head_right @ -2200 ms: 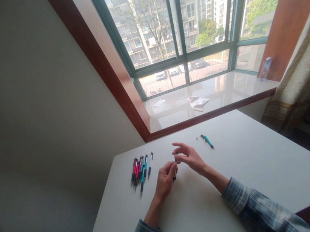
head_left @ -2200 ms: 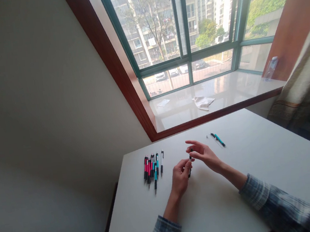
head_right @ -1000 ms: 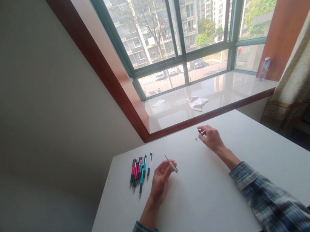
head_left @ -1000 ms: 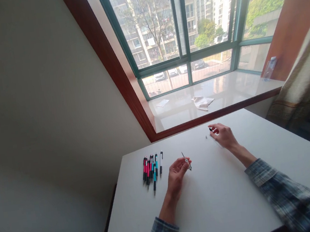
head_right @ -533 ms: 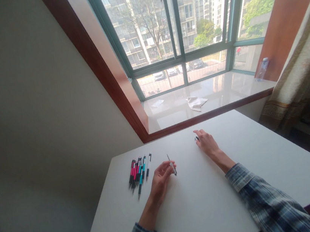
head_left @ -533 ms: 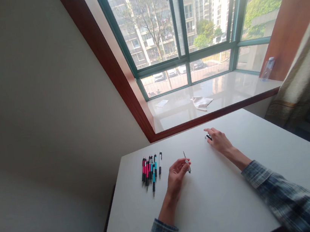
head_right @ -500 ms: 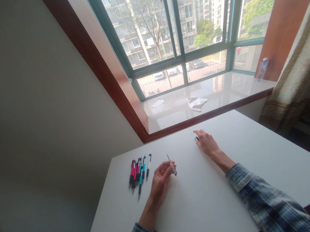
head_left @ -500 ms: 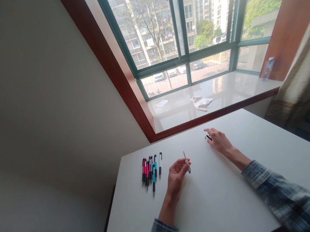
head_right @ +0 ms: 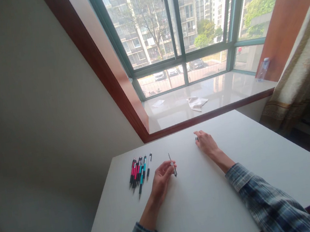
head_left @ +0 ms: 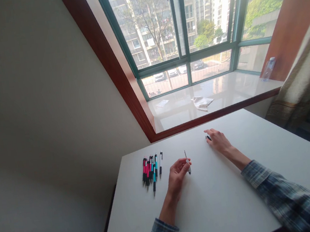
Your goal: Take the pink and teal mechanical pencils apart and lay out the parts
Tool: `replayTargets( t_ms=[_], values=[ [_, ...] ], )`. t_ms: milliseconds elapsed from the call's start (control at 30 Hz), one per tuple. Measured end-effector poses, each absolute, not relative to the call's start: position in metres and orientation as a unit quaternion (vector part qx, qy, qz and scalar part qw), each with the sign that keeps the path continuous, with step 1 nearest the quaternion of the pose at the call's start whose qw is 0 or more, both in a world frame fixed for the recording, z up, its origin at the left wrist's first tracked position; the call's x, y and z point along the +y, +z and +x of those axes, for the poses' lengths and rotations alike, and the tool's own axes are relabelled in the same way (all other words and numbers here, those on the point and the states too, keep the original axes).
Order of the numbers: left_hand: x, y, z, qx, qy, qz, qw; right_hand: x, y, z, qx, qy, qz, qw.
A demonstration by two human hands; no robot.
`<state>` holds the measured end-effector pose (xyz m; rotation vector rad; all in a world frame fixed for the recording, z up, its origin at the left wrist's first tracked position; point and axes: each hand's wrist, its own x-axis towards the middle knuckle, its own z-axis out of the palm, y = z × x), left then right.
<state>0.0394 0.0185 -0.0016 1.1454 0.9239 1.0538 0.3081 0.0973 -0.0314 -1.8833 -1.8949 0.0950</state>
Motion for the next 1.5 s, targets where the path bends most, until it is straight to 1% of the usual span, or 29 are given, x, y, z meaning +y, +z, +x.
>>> replayTargets(
  t_ms=[100,167,233,300,400,567,667,800,900,1000,1100,1167,1300,1367,1500],
  values=[
    [0.019,-0.002,0.039,0.403,0.457,0.498,0.617,0.097,-0.030,0.310,-0.690,0.034,-0.680,0.246],
    [0.020,-0.003,0.039,0.406,0.462,0.492,0.616,0.096,-0.027,0.311,-0.688,0.029,-0.671,0.274],
    [0.020,-0.004,0.039,0.412,0.468,0.485,0.613,0.092,-0.022,0.309,-0.684,0.033,-0.651,0.327],
    [0.021,-0.006,0.039,0.417,0.477,0.480,0.606,0.085,-0.017,0.304,-0.683,0.061,-0.611,0.397],
    [0.022,-0.008,0.039,0.420,0.488,0.485,0.592,0.068,-0.010,0.284,-0.685,0.164,-0.532,0.470],
    [0.024,-0.007,0.039,0.420,0.485,0.524,0.560,0.037,-0.006,0.239,-0.642,0.414,-0.406,0.502],
    [0.023,-0.005,0.039,0.412,0.465,0.571,0.537,0.027,-0.005,0.222,-0.605,0.484,-0.364,0.517],
    [0.020,-0.005,0.040,0.404,0.436,0.608,0.526,0.025,-0.005,0.218,-0.566,0.518,-0.358,0.532],
    [0.019,-0.006,0.041,0.416,0.423,0.615,0.520,0.030,-0.004,0.223,-0.546,0.515,-0.375,0.544],
    [0.020,-0.005,0.041,0.417,0.420,0.612,0.525,0.038,-0.004,0.232,-0.473,0.492,-0.408,0.607],
    [0.022,-0.003,0.040,0.414,0.447,0.597,0.523,0.044,-0.006,0.241,-0.401,0.463,-0.433,0.661],
    [0.023,-0.003,0.038,0.418,0.468,0.580,0.519,0.043,-0.008,0.241,-0.424,0.457,-0.438,0.648],
    [0.025,-0.005,0.035,0.439,0.473,0.558,0.521,0.031,-0.014,0.225,-0.551,0.474,-0.409,0.551],
    [0.024,-0.005,0.034,0.457,0.477,0.548,0.513,0.023,-0.017,0.215,-0.599,0.464,-0.406,0.511],
    [0.023,-0.002,0.034,0.476,0.487,0.537,0.498,0.017,-0.024,0.206,-0.626,0.435,-0.428,0.486]
  ],
)
